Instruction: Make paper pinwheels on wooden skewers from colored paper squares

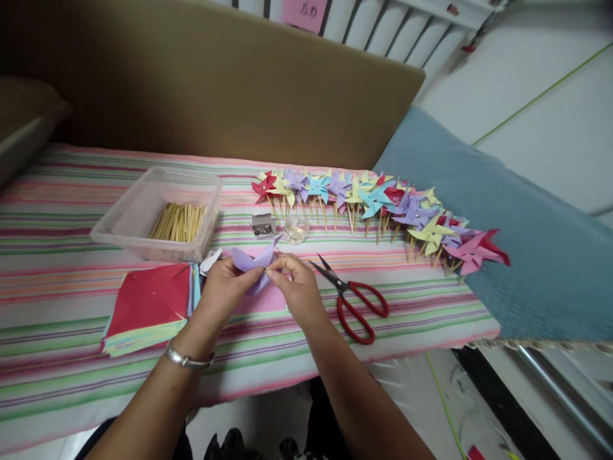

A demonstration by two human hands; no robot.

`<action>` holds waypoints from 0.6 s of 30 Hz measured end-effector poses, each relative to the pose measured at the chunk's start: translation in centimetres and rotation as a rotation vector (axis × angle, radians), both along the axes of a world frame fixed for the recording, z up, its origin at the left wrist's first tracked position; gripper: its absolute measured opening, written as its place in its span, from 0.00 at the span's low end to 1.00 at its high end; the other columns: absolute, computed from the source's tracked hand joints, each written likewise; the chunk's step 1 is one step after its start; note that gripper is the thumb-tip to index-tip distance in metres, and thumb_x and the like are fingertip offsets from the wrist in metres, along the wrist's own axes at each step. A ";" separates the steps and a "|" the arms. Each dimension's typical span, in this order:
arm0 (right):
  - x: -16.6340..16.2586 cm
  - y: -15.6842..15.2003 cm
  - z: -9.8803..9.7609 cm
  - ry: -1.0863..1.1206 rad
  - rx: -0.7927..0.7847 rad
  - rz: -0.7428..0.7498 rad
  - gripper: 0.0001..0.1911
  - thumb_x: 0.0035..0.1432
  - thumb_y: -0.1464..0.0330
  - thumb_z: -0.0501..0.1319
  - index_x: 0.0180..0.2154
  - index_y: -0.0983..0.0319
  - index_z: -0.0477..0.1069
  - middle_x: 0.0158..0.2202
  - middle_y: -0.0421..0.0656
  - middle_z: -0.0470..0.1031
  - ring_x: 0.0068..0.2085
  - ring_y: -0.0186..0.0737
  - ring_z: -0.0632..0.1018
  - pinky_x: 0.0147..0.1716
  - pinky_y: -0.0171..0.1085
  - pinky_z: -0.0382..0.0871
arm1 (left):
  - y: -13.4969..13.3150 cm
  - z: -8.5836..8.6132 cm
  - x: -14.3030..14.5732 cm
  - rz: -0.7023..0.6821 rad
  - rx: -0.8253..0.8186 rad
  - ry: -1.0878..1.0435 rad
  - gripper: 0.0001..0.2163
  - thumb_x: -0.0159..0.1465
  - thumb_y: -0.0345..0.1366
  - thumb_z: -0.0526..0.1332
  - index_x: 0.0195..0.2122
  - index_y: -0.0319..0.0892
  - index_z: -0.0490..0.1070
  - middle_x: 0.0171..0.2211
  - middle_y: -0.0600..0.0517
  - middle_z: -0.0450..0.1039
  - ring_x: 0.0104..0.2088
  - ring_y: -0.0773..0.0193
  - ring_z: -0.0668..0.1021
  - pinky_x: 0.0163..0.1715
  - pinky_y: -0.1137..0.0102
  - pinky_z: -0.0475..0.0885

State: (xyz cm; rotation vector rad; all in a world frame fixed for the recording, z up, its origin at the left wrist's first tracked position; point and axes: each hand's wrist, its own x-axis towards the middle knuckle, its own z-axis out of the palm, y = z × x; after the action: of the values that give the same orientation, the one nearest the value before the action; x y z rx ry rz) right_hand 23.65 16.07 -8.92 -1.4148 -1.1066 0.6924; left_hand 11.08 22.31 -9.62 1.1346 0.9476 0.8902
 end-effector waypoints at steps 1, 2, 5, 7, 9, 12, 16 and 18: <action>0.0 0.0 0.0 0.009 0.006 0.002 0.01 0.49 0.69 0.62 0.26 0.58 0.71 0.34 0.41 0.73 0.46 0.43 0.74 0.52 0.43 0.62 | 0.0 0.0 0.0 -0.013 -0.008 -0.006 0.11 0.45 0.37 0.71 0.28 0.38 0.78 0.25 0.51 0.78 0.24 0.65 0.75 0.28 0.71 0.69; 0.1 0.0 0.0 0.017 0.008 0.000 0.02 0.49 0.69 0.62 0.26 0.58 0.71 0.32 0.40 0.73 0.43 0.42 0.74 0.50 0.42 0.63 | 0.0 0.0 -0.1 -0.027 -0.016 -0.014 0.11 0.45 0.37 0.71 0.29 0.38 0.78 0.25 0.51 0.78 0.25 0.65 0.75 0.28 0.71 0.69; 0.2 0.0 -0.2 0.051 -0.003 0.000 0.01 0.48 0.69 0.62 0.26 0.59 0.71 0.29 0.39 0.72 0.37 0.39 0.73 0.44 0.40 0.65 | 0.1 0.0 -0.2 -0.087 -0.044 -0.045 0.11 0.46 0.38 0.71 0.29 0.39 0.78 0.27 0.51 0.78 0.25 0.66 0.75 0.30 0.71 0.70; 0.3 0.0 -0.2 0.088 -0.023 0.003 0.02 0.48 0.69 0.62 0.25 0.59 0.71 0.28 0.39 0.72 0.34 0.38 0.73 0.41 0.38 0.65 | 0.1 0.1 -0.3 -0.129 -0.062 -0.064 0.11 0.46 0.38 0.72 0.29 0.40 0.78 0.27 0.51 0.79 0.26 0.66 0.76 0.31 0.71 0.70; 0.3 -0.1 -0.1 0.124 -0.045 0.002 0.02 0.47 0.68 0.63 0.25 0.60 0.72 0.28 0.38 0.71 0.33 0.38 0.72 0.38 0.37 0.65 | 0.1 0.1 -0.3 -0.156 -0.079 -0.084 0.12 0.45 0.38 0.73 0.30 0.41 0.79 0.28 0.51 0.79 0.27 0.65 0.77 0.32 0.70 0.71; 0.3 -0.2 0.1 0.166 -0.063 -0.011 0.03 0.46 0.67 0.63 0.24 0.60 0.72 0.26 0.38 0.72 0.31 0.37 0.72 0.35 0.36 0.64 | 0.0 0.2 -0.2 -0.161 -0.119 -0.120 0.13 0.43 0.38 0.73 0.30 0.41 0.79 0.30 0.50 0.80 0.30 0.63 0.78 0.36 0.68 0.72; 0.3 -0.2 0.3 0.205 -0.077 -0.011 0.03 0.44 0.67 0.64 0.23 0.60 0.72 0.24 0.37 0.71 0.28 0.36 0.70 0.32 0.35 0.63 | -0.1 0.4 -0.1 -0.153 -0.160 -0.152 0.14 0.41 0.37 0.74 0.30 0.42 0.79 0.31 0.49 0.80 0.31 0.62 0.79 0.37 0.67 0.73; 0.2 -0.2 0.3 0.215 -0.079 -0.008 0.03 0.44 0.67 0.64 0.23 0.60 0.72 0.23 0.37 0.71 0.27 0.35 0.70 0.31 0.35 0.63 | -0.1 0.4 -0.1 -0.154 -0.165 -0.158 0.14 0.41 0.37 0.74 0.31 0.42 0.79 0.31 0.50 0.80 0.31 0.62 0.79 0.37 0.67 0.73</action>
State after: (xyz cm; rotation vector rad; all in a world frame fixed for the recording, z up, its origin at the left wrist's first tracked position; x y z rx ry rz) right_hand 23.90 15.86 -8.60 -1.3744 -0.9132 0.8685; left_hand 11.01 22.23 -9.25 0.9675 0.7782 0.7512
